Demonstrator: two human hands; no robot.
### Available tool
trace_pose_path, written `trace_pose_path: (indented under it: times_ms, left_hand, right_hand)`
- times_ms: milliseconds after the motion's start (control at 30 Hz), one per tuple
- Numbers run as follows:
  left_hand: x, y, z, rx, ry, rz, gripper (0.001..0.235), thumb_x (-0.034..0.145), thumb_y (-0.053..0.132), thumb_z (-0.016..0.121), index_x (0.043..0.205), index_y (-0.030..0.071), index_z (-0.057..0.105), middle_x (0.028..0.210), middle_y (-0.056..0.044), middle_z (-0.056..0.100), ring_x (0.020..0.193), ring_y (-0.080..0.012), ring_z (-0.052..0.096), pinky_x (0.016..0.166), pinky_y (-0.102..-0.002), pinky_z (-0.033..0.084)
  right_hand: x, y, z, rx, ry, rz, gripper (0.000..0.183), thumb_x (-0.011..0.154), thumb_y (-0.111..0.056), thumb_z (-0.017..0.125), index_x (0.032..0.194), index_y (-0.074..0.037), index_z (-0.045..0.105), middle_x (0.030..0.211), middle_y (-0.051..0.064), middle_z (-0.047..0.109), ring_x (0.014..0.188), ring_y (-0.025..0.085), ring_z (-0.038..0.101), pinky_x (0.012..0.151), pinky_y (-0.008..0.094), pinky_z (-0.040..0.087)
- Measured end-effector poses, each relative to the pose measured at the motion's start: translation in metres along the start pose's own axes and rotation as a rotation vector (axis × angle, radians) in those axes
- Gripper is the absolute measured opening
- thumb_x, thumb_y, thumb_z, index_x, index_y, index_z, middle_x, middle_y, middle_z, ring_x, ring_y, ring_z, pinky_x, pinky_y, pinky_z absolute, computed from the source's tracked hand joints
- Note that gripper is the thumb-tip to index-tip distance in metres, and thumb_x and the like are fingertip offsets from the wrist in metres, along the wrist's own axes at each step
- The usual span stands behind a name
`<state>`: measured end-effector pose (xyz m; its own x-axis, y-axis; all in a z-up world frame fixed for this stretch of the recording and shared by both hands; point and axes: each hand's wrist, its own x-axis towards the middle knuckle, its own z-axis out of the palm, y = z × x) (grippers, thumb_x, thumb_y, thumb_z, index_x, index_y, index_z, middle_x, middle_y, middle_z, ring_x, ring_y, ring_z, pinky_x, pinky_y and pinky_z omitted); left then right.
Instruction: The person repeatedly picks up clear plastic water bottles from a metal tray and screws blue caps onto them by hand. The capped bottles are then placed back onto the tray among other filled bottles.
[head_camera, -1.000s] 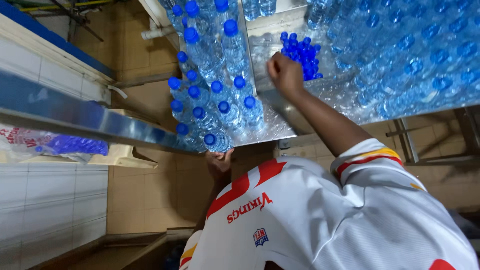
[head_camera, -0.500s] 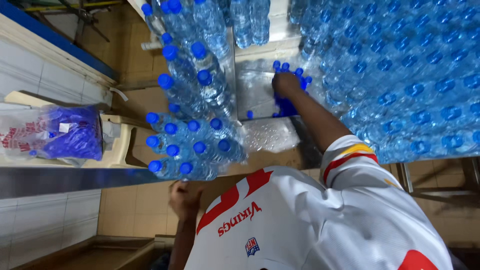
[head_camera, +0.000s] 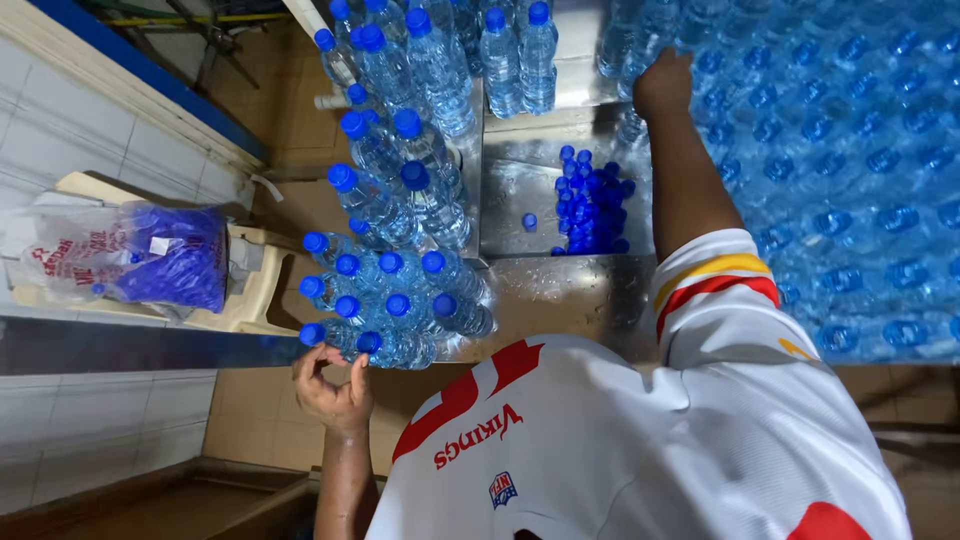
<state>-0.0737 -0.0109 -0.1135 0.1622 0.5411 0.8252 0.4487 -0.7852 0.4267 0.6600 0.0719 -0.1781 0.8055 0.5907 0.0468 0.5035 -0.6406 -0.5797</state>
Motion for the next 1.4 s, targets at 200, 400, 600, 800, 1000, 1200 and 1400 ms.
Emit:
trace_pose_path:
  times_ms: [200,400,600,800,1000,1200,1400]
  left_hand:
    - [0.041,0.025,0.009,-0.345,0.024,-0.014,0.054,0.102,0.028,0.084,0.139,0.0,0.057,0.103,-0.009,0.059,0.088,-0.0208,0.064,0.084,-0.038,0.061]
    - [0.137,0.111,0.027,-1.053,-0.287,-0.574,0.047,0.108,0.036,0.069,0.147,0.012,0.058,0.126,-0.009,0.072,0.106,-0.0244,0.075,0.075,-0.034,0.062]
    - [0.18,0.183,0.016,-0.603,-1.032,-0.662,0.114,0.081,0.096,0.02,0.164,0.022,0.047,0.168,-0.024,0.052,0.054,-0.013,0.055,0.044,-0.028,0.051]
    - [0.113,0.137,0.036,-0.505,-0.843,-0.295,0.102,0.073,0.061,0.094,0.154,0.014,0.053,0.148,-0.014,0.071,0.135,-0.032,0.071,0.11,-0.045,0.056]
    - [0.137,0.105,-0.002,-0.292,-0.572,-0.009,0.08,0.086,0.046,0.097,0.147,0.005,0.066,0.138,-0.019,0.077,0.126,-0.0352,0.077,0.1,-0.047,0.064]
    - [0.137,0.098,-0.048,-0.534,-0.914,-0.281,0.039,0.089,0.03,0.094,0.097,0.015,0.059,0.095,0.004,0.067,0.096,-0.0095,0.06,0.092,-0.031,0.05]
    - [0.102,0.076,-0.054,-0.401,-0.858,-0.021,0.088,0.092,0.042,0.092,0.162,0.012,0.048,0.134,-0.016,0.071,0.096,-0.0247,0.075,0.07,-0.037,0.063]
  right_hand:
    - [-0.119,-0.047,-0.034,0.046,0.229,-0.145,0.018,0.112,-0.014,0.067,0.119,0.0,0.058,0.143,0.035,0.052,0.09,0.063,0.069,0.073,0.074,0.053]
    - [-0.3,-0.113,-0.226,0.425,0.458,-0.836,0.004,0.122,0.0,0.065,0.121,0.004,0.066,0.12,0.022,0.06,0.108,0.037,0.059,0.089,0.048,0.049]
    - [-0.379,-0.182,-0.197,0.803,0.552,-0.897,0.038,0.124,-0.017,0.041,0.113,0.003,0.071,0.107,0.019,0.072,0.103,0.033,0.07,0.092,0.046,0.053]
    - [-0.383,-0.166,-0.171,0.841,0.383,-0.81,0.025,0.122,-0.001,0.046,0.107,-0.002,0.065,0.098,0.013,0.065,0.086,0.023,0.059,0.073,0.037,0.046]
    - [-0.415,-0.215,-0.284,0.352,-0.562,-0.91,0.062,0.119,-0.019,0.043,0.172,-0.002,0.015,0.163,0.028,0.036,0.113,0.039,0.067,0.098,0.049,0.058]
    - [-0.381,-0.183,-0.216,-0.234,0.208,-1.205,0.069,0.129,-0.062,0.034,0.096,-0.01,0.066,0.078,0.006,0.058,0.064,0.029,0.06,0.057,0.043,0.04]
    - [-0.418,-0.205,-0.187,0.27,0.2,-1.18,0.054,0.132,-0.026,0.032,0.11,-0.003,0.075,0.092,0.01,0.072,0.075,0.028,0.069,0.069,0.045,0.046]
